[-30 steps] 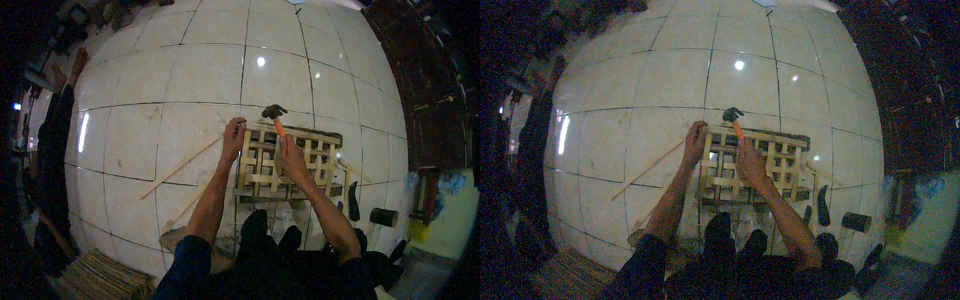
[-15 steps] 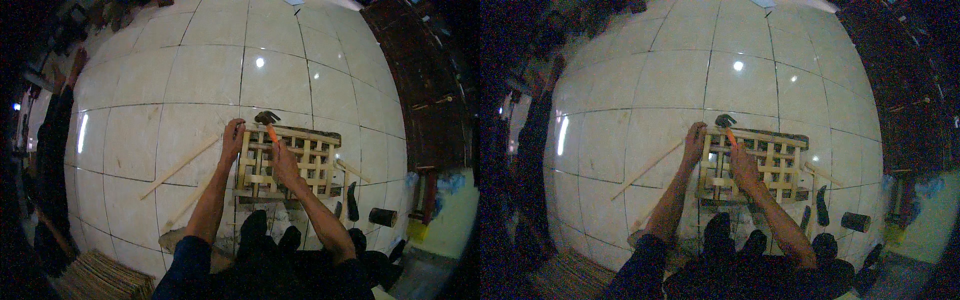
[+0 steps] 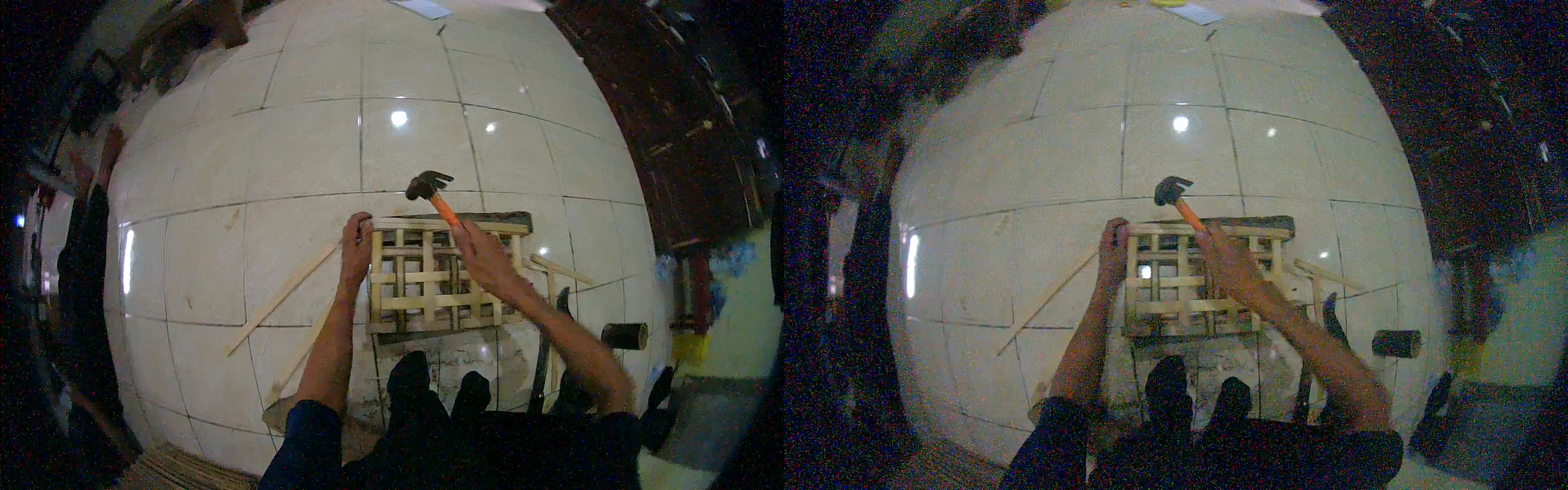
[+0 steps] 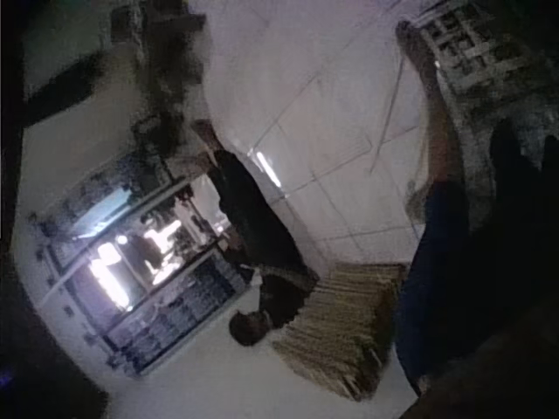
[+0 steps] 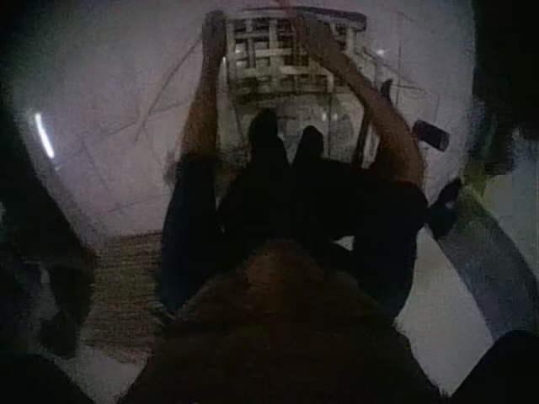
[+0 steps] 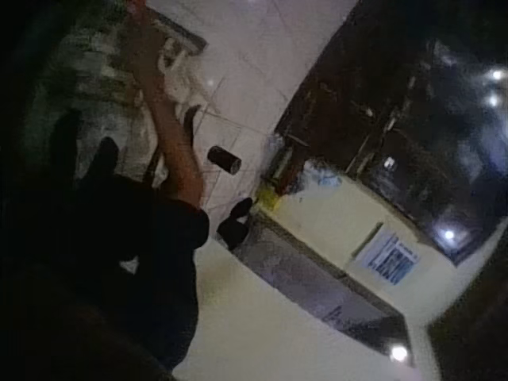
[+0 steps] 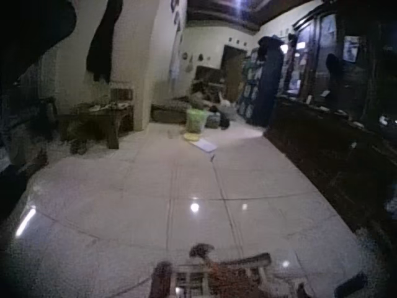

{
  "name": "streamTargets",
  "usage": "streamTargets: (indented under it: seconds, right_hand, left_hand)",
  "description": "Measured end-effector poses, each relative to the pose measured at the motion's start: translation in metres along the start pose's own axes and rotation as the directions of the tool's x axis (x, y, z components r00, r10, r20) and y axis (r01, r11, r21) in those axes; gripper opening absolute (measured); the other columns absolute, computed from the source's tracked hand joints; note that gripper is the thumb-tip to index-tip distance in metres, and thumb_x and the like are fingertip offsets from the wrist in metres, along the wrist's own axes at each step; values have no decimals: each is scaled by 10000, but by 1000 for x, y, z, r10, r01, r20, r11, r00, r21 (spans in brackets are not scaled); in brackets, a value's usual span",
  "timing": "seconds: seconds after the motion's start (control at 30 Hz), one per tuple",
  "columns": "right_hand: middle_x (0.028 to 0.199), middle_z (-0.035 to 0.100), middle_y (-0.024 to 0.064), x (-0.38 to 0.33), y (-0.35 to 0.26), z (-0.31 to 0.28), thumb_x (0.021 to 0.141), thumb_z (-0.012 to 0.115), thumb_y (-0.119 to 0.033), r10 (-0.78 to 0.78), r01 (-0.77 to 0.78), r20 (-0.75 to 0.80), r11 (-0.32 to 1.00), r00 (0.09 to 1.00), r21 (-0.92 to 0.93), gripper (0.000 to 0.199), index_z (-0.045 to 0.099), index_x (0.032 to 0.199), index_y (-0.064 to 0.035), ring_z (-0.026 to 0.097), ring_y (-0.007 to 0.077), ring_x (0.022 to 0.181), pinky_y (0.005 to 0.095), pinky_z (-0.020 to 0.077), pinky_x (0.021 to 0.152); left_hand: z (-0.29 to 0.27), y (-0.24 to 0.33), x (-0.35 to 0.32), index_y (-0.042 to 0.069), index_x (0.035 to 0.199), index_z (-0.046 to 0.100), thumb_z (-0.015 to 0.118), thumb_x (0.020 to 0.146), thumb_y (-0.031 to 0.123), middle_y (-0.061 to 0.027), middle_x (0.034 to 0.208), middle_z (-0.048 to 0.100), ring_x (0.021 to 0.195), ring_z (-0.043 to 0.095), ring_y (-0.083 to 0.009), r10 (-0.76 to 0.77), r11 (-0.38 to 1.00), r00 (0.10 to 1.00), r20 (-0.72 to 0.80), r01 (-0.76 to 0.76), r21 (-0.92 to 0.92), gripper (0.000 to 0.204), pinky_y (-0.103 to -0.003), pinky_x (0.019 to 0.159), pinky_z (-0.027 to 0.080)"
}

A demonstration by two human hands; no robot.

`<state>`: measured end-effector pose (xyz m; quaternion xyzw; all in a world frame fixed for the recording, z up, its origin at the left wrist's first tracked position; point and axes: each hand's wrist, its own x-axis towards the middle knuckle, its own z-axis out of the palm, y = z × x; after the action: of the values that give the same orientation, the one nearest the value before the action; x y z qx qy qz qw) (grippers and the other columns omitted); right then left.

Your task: The person assembles a wooden lattice by inserting thin wooden strips into a frame and securing them with a hammer. The person repeatedly adjusts the strips and hammers them into place on a tiled floor.

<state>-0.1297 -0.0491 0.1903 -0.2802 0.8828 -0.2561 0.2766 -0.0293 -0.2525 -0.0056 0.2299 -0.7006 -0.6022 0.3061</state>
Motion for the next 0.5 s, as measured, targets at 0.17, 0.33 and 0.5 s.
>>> streamTargets:
  seconds: [0.17,0.33,0.5]
  right_hand:
    - [725,617,216,-101,63,-81,999,389,-390,62,-55,19,971,998,-234,415,488,1144,-14,603,427,672,527,462,614]
    - [653,584,217,-253,211,-35,968,500,-299,153,-204,-189,936,970,-288,302,501,1045,-7,562,439,554,489,414,488]
    - [725,601,199,-331,253,72,944,539,-282,306,-371,-338,918,890,-144,295,517,1067,-15,580,405,616,476,436,534]
  left_hand:
    - [-9,35,-4,28,1193,527,480,988,235,-114,1028,591,895,548,-190,-111,993,994,-10,111,31,295,-318,811,458]
    - [16,11,-7,19,1232,521,544,961,274,-101,944,595,851,546,-160,76,959,978,-193,-18,282,373,-325,747,464]
    - [-8,11,-7,0,1175,546,565,938,228,-125,964,588,872,555,-212,-23,952,987,-158,70,299,330,-348,782,463]
